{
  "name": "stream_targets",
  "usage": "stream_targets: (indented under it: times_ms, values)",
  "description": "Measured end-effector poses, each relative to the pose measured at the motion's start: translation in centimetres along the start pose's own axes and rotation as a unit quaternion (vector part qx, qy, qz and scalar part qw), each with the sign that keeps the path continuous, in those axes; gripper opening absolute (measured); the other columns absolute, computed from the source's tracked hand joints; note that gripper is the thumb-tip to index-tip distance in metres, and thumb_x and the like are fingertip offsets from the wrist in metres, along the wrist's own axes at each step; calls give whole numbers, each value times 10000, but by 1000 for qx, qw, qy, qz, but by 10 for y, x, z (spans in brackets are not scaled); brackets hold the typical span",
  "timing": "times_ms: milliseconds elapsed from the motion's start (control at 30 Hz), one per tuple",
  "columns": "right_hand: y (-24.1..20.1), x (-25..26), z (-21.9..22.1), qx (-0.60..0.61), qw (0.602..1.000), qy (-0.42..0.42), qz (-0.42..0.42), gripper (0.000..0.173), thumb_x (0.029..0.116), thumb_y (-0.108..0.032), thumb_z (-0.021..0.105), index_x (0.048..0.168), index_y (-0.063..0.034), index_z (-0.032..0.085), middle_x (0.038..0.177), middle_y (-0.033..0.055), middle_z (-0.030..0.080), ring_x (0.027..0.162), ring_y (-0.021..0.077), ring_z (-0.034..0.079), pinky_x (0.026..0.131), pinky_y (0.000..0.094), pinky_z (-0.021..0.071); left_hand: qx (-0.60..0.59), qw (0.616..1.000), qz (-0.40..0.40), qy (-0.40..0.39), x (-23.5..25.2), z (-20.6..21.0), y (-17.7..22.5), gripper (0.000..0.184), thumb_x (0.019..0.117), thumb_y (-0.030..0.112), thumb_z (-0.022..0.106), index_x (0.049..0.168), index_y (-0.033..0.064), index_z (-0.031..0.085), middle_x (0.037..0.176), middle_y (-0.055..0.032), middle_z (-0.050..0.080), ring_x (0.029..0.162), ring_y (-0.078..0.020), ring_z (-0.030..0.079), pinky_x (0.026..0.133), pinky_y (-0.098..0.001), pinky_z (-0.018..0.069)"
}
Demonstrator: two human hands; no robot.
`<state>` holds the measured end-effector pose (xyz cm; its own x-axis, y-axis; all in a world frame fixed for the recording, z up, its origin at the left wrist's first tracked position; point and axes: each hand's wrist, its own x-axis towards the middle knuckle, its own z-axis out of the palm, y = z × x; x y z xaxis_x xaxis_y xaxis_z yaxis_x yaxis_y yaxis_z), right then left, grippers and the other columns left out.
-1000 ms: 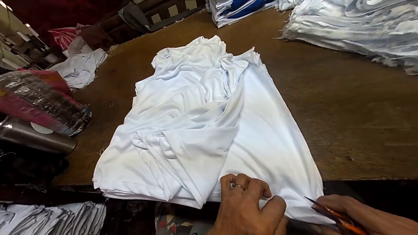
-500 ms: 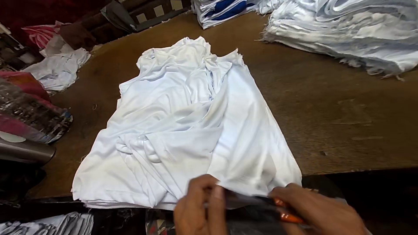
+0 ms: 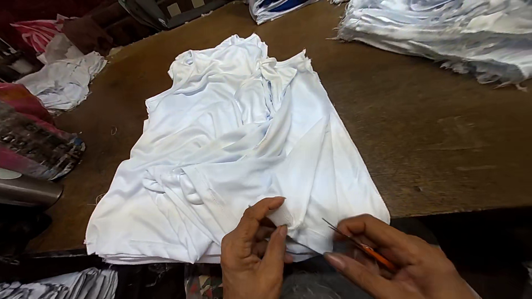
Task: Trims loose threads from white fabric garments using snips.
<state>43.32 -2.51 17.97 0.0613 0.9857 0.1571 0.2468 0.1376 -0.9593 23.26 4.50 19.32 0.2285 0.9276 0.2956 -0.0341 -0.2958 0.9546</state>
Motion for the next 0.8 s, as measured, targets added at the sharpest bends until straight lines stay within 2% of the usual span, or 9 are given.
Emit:
stream_targets:
  times_ms: [100, 167, 233, 267, 400, 567, 633, 733, 800]
  values:
    - [2, 8, 10, 23, 1000, 5, -14, 378, 898, -245, 807, 1156, -18, 651, 717, -25, 593, 564, -16, 455, 483, 146, 360, -94, 995, -23, -23, -8, 2, 5, 322, 922, -106, 658, 1240, -53, 672, 1127, -181, 709, 710, -179, 723, 600, -298, 647]
    - [5, 10, 17, 27, 998, 6, -50, 277, 918, -201, 783, 1092, -7, 688, 763, 13, 646, 605, -12, 512, 521, 139, 410, -92, 995, -23, -26, -14, 1, 6, 230, 921, -117, 648, 1141, -95, 708, 1066, -185, 714, 723, -176, 720, 626, -302, 650]
    - [9, 10, 19, -18, 993, 9, -113, 145, 959, -126, 694, 1015, 7, 710, 840, 82, 717, 720, 40, 642, 636, 167, 527, -73, 997, -27, -24, -16, -2, 8, 174, 927, -105, 647, 1074, -92, 739, 1018, -172, 711, 730, -177, 724, 642, -309, 659]
    - [10, 9, 19, -62, 988, 9, -143, 134, 973, -116, 643, 984, 3, 702, 835, 104, 714, 735, 80, 652, 648, 200, 529, -67, 997, -31, -20, -17, -3, 9, 169, 928, -102, 644, 1065, -90, 742, 1017, -169, 710, 746, -182, 731, 656, -316, 664]
    - [-3, -2, 14, -195, 959, -36, -201, 197, 1020, -148, 553, 980, -11, 689, 767, 137, 676, 671, 230, 648, 562, 359, 499, -120, 990, -74, 5, -20, -4, 8, 208, 885, -73, 724, 1088, -113, 707, 1050, -192, 698, 840, -229, 744, 756, -370, 669]
    - [-8, -17, 21, -214, 944, -71, -240, 155, 1012, -112, 565, 989, -3, 673, 706, 148, 607, 600, 292, 594, 493, 403, 443, -136, 987, -86, 25, -21, 4, 6, 394, 734, -118, 838, 1083, -120, 654, 1085, -199, 668, 834, -234, 748, 733, -384, 679]
    - [-7, -21, 21, -204, 950, -71, -226, 191, 1029, -151, 545, 1008, -5, 666, 734, 157, 610, 630, 298, 600, 515, 407, 453, -140, 985, -94, 24, -21, 2, 8, 435, 720, -142, 829, 1107, -129, 631, 1116, -207, 656, 846, -245, 747, 721, -396, 680]
    - [-2, -25, 13, -238, 961, -32, -138, 462, 1074, -399, 479, 1148, 18, 664, 898, 204, 686, 766, 303, 664, 621, 425, 534, -158, 981, -113, 21, -21, -6, 15, 488, 721, -164, 811, 1159, -138, 597, 1154, -216, 653, 886, -256, 749, 722, -402, 678]
    - [7, -24, 9, -296, 947, 4, -126, 475, 1097, -374, 394, 1222, 4, 652, 904, 197, 660, 775, 308, 643, 620, 422, 512, -167, 978, -123, 28, -23, -10, 18, 517, 715, -170, 807, 1181, -139, 584, 1164, -220, 658, 910, -261, 749, 727, -404, 675]
